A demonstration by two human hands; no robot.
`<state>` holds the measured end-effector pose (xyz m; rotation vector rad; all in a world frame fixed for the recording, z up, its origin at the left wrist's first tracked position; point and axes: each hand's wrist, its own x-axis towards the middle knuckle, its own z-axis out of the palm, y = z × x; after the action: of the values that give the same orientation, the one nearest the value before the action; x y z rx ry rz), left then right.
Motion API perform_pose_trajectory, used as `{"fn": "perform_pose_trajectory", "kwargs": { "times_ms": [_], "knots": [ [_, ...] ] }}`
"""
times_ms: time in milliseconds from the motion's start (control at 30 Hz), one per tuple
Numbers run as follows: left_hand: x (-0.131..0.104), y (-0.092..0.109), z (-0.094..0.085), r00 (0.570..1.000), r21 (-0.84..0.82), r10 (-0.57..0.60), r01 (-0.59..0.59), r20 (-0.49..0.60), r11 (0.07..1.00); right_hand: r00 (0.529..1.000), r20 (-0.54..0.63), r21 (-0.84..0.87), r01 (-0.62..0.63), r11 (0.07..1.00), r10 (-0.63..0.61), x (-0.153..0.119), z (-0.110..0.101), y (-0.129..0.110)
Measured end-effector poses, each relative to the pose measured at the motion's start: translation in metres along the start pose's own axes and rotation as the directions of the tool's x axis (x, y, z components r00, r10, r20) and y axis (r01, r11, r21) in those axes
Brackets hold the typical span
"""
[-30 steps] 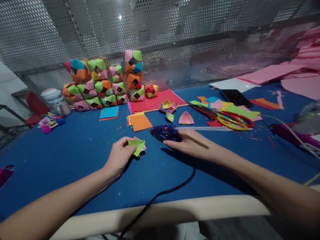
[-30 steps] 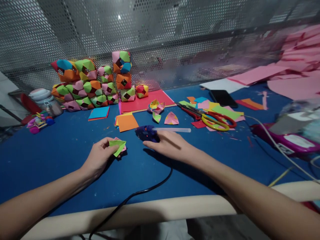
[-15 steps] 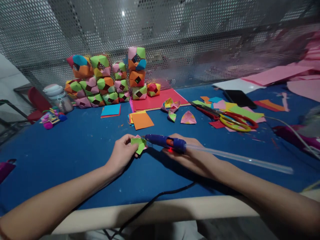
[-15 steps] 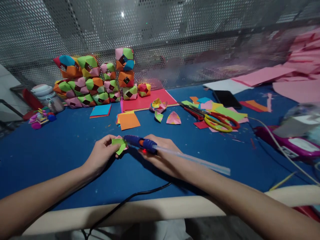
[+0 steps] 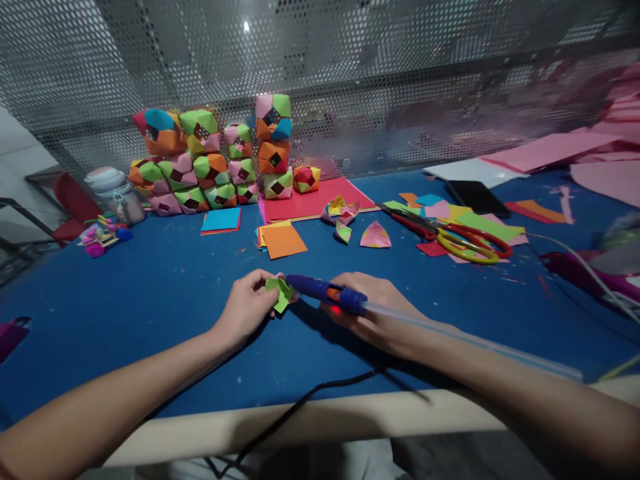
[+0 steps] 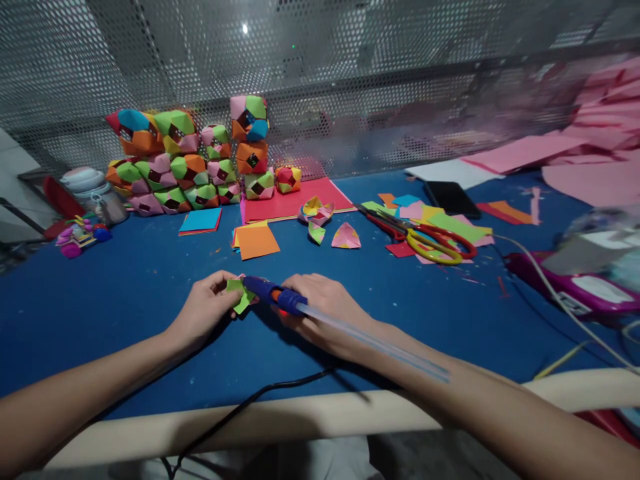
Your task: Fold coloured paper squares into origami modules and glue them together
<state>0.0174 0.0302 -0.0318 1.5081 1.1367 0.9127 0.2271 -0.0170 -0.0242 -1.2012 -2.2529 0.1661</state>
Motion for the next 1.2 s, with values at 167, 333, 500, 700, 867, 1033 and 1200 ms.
{"fn": "perform_pose_trajectory", "kwargs": {
  "times_ms": [167,333,500,700,867,1033,1200],
  "knots": [
    [0.0002,-0.0004,0.0007,1.0,0.003,-0.003,0.003,-0.015,1.0,1.0,0.019,-0.023,-0.016,1.0,0.016,0.0001,0.0001,0.0001],
    [-0.0001,0.0022,0.0013,1.0,-0.016,-0.009,0.009,-0.001,1.0,1.0,0.021,-0.034,0.003,0.999,-0.002,0.0002,0.0,0.0006],
    [-0.0001,0.0012,0.0008,1.0,0.013,-0.009,0.009,-0.009,1.0,1.0,0.017,-0.052,-0.001,0.999,0.002,-0.0008,-0.0003,0.001],
    [0.0003,-0.0002,0.0006,1.0,0.005,-0.011,0.011,-0.02,1.0,1.0,0.014,-0.074,0.008,0.997,-0.007,-0.0017,0.0009,0.0018],
    [0.0004,-0.0008,-0.0001,1.0,0.013,-0.009,0.01,-0.013,1.0,1.0,0.003,-0.054,-0.008,0.999,0.008,-0.0023,0.0004,0.0011],
    [-0.0001,-0.0007,-0.0006,1.0,0.022,-0.004,0.005,-0.029,1.0,0.999,0.021,-0.063,-0.026,0.998,0.027,-0.0022,-0.0006,0.0004],
    [0.0003,-0.0014,-0.001,0.999,0.022,0.001,0.0,-0.036,1.0,1.0,0.004,-0.063,-0.023,0.998,0.024,-0.0025,-0.0012,0.0005]
  ]
}}
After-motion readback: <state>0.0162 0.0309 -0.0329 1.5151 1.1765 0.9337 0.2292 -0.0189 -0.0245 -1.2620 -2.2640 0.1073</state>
